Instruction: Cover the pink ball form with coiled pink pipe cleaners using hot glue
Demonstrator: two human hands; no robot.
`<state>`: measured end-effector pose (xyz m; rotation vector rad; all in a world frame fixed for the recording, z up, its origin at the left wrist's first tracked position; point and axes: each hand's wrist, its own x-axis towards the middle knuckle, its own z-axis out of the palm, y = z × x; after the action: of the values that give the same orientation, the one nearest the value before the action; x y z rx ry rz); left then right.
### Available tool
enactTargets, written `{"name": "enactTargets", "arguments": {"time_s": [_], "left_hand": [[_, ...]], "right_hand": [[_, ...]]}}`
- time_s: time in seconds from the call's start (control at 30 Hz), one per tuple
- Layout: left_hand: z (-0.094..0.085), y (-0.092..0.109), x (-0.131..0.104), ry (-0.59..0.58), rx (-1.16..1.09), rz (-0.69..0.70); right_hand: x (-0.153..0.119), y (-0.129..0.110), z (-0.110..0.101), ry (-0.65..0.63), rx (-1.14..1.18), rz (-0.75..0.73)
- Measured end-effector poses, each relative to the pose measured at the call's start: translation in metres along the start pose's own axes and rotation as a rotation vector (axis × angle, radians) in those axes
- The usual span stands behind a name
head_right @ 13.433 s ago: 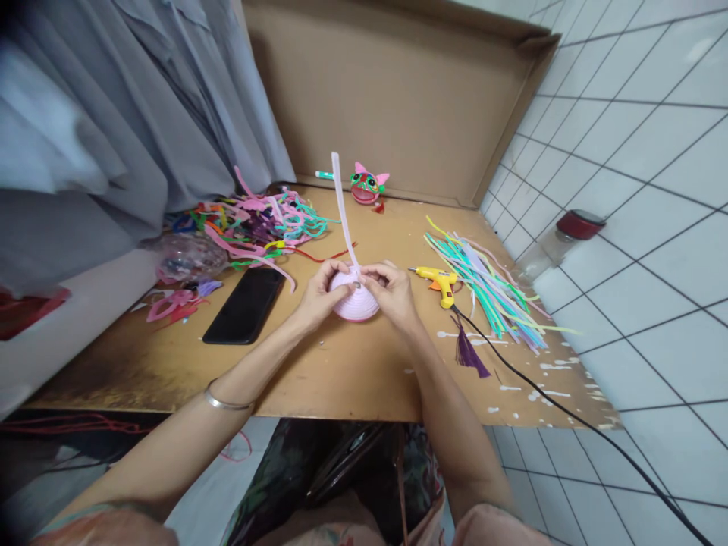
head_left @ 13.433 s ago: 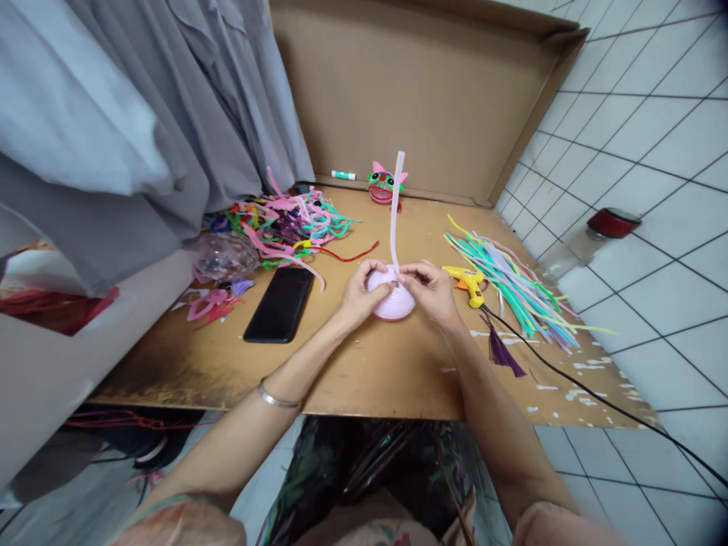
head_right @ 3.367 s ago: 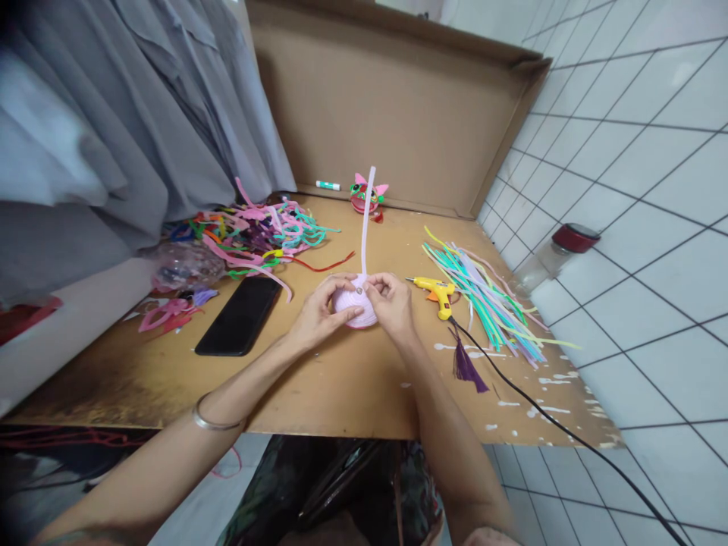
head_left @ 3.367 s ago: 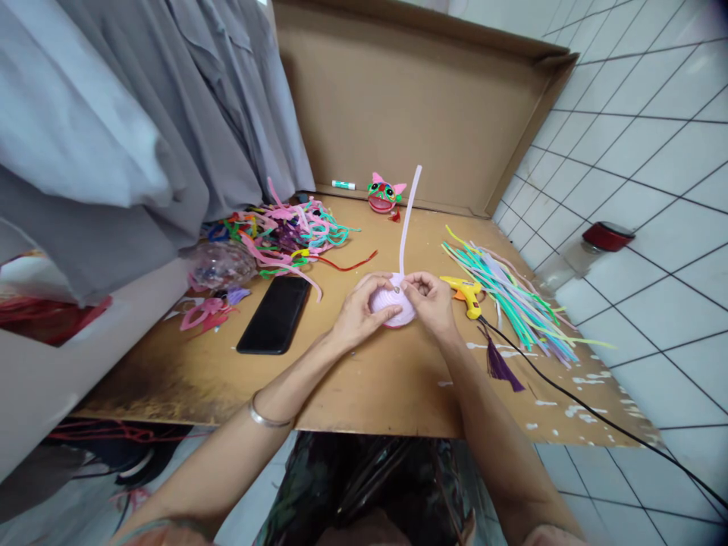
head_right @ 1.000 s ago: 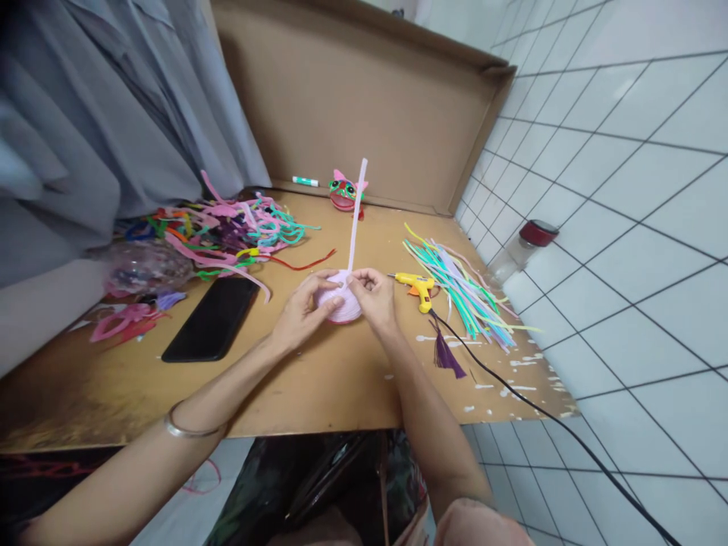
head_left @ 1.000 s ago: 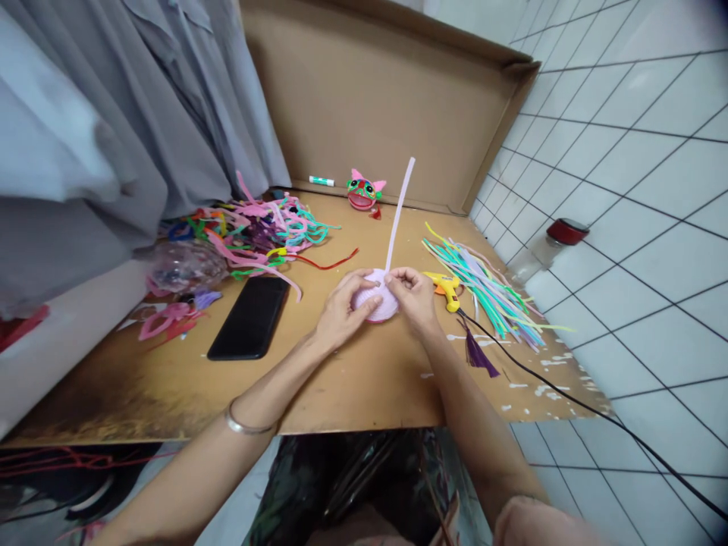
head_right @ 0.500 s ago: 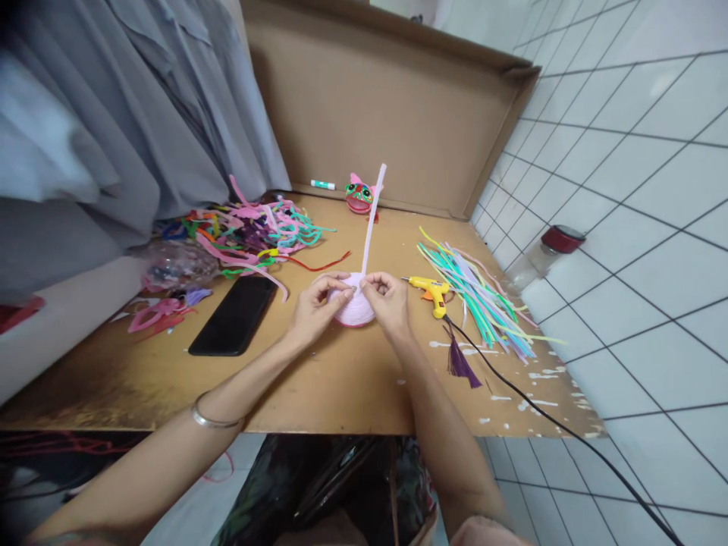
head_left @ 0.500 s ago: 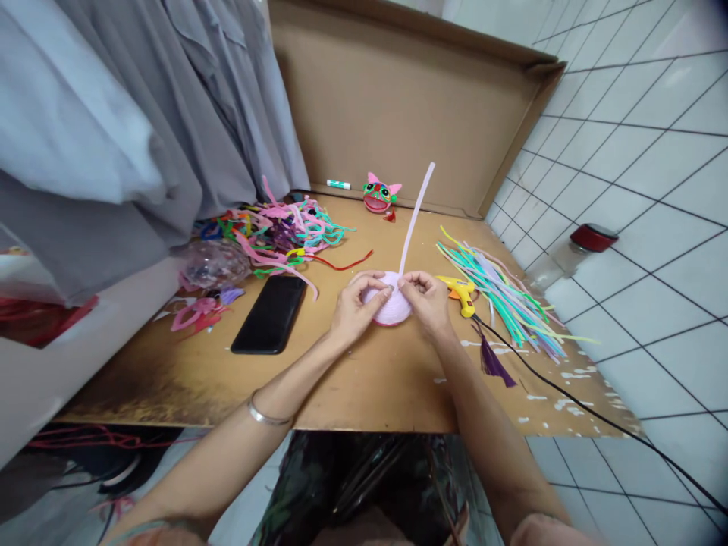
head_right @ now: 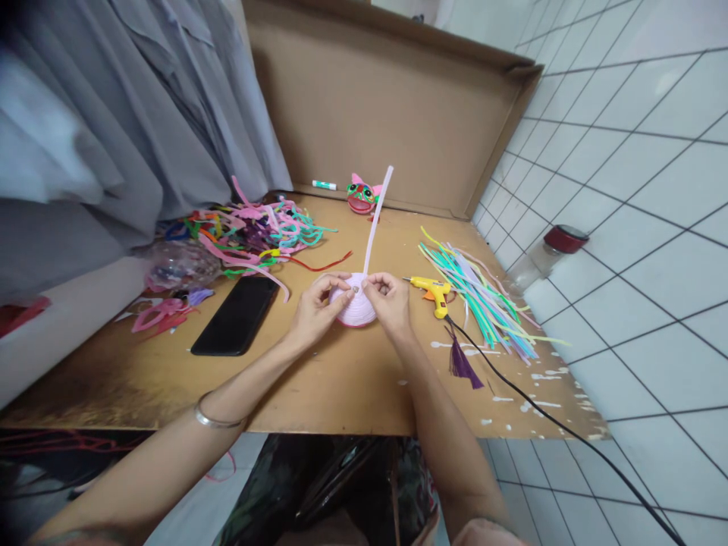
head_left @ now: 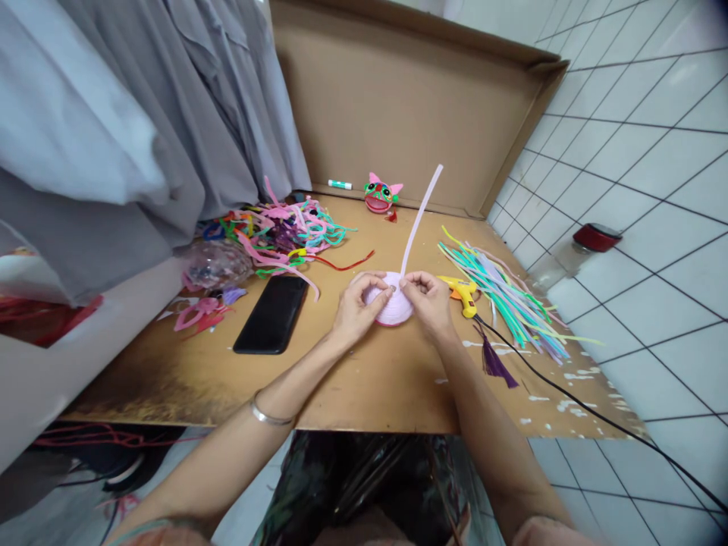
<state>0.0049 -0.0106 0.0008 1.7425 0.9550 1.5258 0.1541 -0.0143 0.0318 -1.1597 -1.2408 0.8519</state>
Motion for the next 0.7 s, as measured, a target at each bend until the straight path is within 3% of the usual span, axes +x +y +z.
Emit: {"name": "enactTargets", "arguments": {"time_s": [0.7], "left_hand": [[-0.0066,0.0029,-0.0002,-0.103,0.052,0.036]], "right_hand": [[-0.0016,-0.0058,-0.0016,-0.003,0.013,0.014]]}}
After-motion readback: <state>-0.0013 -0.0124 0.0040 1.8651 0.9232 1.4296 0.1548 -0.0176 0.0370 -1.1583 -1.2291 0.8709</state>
